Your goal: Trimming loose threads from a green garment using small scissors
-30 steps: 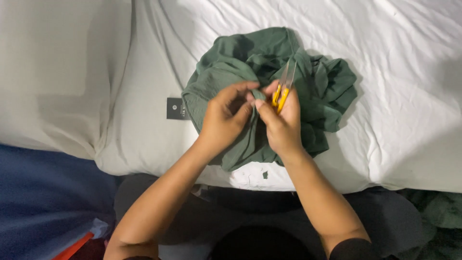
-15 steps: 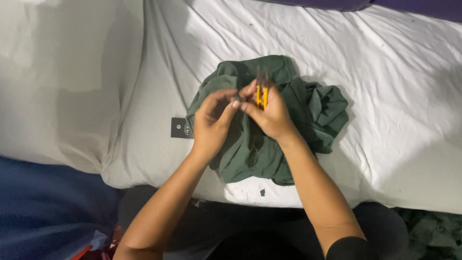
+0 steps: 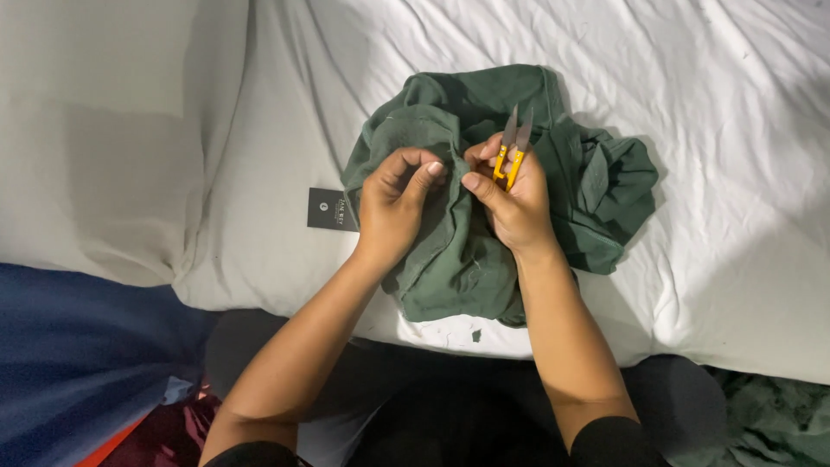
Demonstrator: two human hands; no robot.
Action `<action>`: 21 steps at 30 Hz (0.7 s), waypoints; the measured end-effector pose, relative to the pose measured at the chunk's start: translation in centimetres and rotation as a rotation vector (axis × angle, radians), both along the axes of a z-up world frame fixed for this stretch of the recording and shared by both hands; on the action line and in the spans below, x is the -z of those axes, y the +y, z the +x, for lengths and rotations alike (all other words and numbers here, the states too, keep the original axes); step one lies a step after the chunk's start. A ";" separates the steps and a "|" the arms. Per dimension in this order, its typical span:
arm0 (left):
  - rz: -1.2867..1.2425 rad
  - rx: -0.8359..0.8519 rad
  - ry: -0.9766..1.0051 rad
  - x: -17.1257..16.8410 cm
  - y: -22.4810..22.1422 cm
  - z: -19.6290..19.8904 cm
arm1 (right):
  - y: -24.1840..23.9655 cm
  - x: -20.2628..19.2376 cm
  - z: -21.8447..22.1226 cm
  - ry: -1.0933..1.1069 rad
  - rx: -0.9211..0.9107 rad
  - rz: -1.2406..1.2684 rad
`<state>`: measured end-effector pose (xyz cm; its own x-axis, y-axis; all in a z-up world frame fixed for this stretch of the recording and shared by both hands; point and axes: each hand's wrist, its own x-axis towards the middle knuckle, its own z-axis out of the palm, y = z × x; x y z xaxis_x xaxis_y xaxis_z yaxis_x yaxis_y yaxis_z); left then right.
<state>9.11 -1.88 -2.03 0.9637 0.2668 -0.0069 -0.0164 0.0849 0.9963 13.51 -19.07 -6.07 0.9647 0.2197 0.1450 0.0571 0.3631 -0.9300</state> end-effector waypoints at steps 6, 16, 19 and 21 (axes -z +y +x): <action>-0.136 0.147 -0.310 -0.9 0.6 -0.8 | 0.5 -0.9 -0.6 0.134 0.036 0.084; 0.086 0.362 -0.479 -3.5 0.7 -1.9 | -0.6 -0.6 -0.6 0.189 -0.086 0.329; 0.157 0.155 -0.182 -2.7 0.4 -1.6 | -0.9 0.3 -0.5 0.177 -0.177 0.233; 0.228 0.223 -0.274 -2.6 0.4 -1.4 | -1.2 0.9 -0.5 0.176 -0.239 0.211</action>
